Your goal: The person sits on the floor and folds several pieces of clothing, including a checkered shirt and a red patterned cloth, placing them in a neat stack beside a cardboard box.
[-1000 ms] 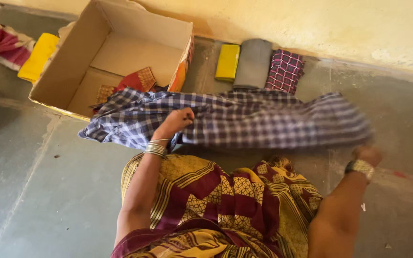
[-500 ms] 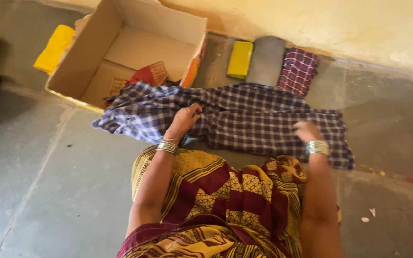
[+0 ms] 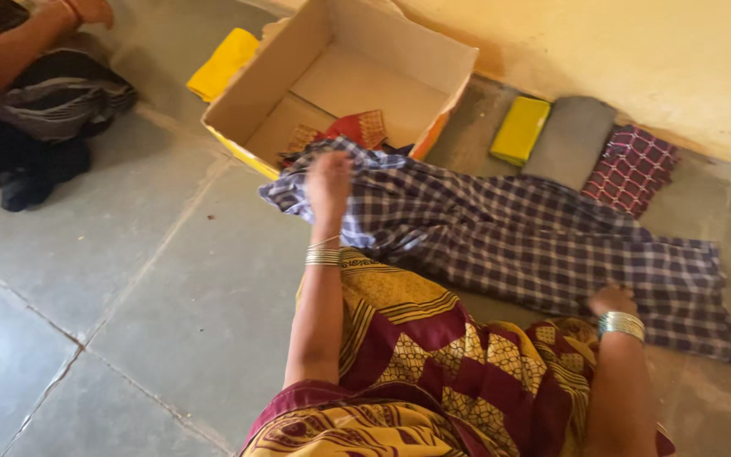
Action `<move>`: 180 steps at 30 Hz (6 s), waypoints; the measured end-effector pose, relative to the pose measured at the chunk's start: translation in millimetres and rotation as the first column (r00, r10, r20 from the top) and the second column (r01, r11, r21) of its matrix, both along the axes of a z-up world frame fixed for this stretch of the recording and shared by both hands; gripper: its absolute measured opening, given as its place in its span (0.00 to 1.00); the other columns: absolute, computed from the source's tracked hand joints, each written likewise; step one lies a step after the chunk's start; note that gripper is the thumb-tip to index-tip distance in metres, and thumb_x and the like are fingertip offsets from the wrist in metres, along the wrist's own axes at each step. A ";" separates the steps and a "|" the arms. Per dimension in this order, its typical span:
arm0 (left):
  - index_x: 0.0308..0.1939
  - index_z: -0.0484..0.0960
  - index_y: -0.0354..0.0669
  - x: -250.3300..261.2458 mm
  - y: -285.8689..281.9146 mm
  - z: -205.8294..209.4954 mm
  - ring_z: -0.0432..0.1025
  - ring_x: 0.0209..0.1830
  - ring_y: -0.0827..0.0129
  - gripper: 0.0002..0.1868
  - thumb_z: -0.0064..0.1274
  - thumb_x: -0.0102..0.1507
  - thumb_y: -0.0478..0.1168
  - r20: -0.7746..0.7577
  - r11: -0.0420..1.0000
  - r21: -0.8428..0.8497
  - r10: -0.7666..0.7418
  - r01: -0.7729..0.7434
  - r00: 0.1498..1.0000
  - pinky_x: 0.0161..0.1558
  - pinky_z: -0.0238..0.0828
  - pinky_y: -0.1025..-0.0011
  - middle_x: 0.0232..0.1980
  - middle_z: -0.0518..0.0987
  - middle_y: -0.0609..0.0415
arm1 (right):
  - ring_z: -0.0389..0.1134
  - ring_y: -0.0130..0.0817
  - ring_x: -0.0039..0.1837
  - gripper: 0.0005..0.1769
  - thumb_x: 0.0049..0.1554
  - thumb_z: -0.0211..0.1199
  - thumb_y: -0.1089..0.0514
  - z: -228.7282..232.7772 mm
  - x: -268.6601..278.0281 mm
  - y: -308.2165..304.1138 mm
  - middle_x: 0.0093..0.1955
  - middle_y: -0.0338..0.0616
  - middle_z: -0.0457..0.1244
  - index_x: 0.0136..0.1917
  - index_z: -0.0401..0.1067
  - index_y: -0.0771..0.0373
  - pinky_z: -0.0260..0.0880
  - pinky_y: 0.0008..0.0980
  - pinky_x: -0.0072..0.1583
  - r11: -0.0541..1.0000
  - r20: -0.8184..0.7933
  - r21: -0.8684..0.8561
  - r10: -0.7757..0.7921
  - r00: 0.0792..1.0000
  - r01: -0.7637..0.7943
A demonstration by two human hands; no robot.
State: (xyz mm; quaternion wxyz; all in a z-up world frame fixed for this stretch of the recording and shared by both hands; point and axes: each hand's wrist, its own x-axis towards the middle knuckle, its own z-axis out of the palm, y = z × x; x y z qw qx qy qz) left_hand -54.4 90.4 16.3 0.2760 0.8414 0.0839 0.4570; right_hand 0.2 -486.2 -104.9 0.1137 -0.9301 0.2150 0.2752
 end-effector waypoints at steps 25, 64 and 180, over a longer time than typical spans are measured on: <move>0.62 0.74 0.33 -81.8 67.4 -7.9 0.77 0.54 0.60 0.28 0.64 0.61 0.40 0.413 -0.098 -0.911 -0.200 0.401 0.889 0.56 0.78 0.62 0.58 0.79 0.47 | 0.66 0.37 0.69 0.30 0.59 0.63 0.51 86.9 -92.8 240.2 0.77 0.47 0.59 0.73 0.65 0.58 0.70 0.34 0.66 0.502 0.687 0.302 0.474 0.550 -0.811; 0.61 0.76 0.35 -149.0 16.6 33.3 0.78 0.48 0.69 0.20 0.52 0.64 0.25 0.572 -0.078 -0.817 -0.242 0.572 0.784 0.52 0.76 0.70 0.51 0.83 0.52 | 0.72 0.30 0.53 0.16 0.52 0.66 0.65 135.1 77.6 417.4 0.53 0.40 0.72 0.55 0.78 0.62 0.71 0.27 0.56 0.155 0.851 0.518 0.003 0.525 -0.841; 0.52 0.84 0.45 72.2 -103.1 -103.4 0.80 0.50 0.57 0.22 0.45 0.56 0.42 -0.140 0.522 0.823 -0.192 0.222 0.971 0.55 0.76 0.52 0.52 0.84 0.45 | 0.58 0.52 0.77 0.05 0.63 0.61 0.63 110.3 27.8 216.5 0.61 0.51 0.66 0.53 0.73 0.64 0.60 0.48 0.74 0.691 0.961 -0.136 0.265 0.075 -0.710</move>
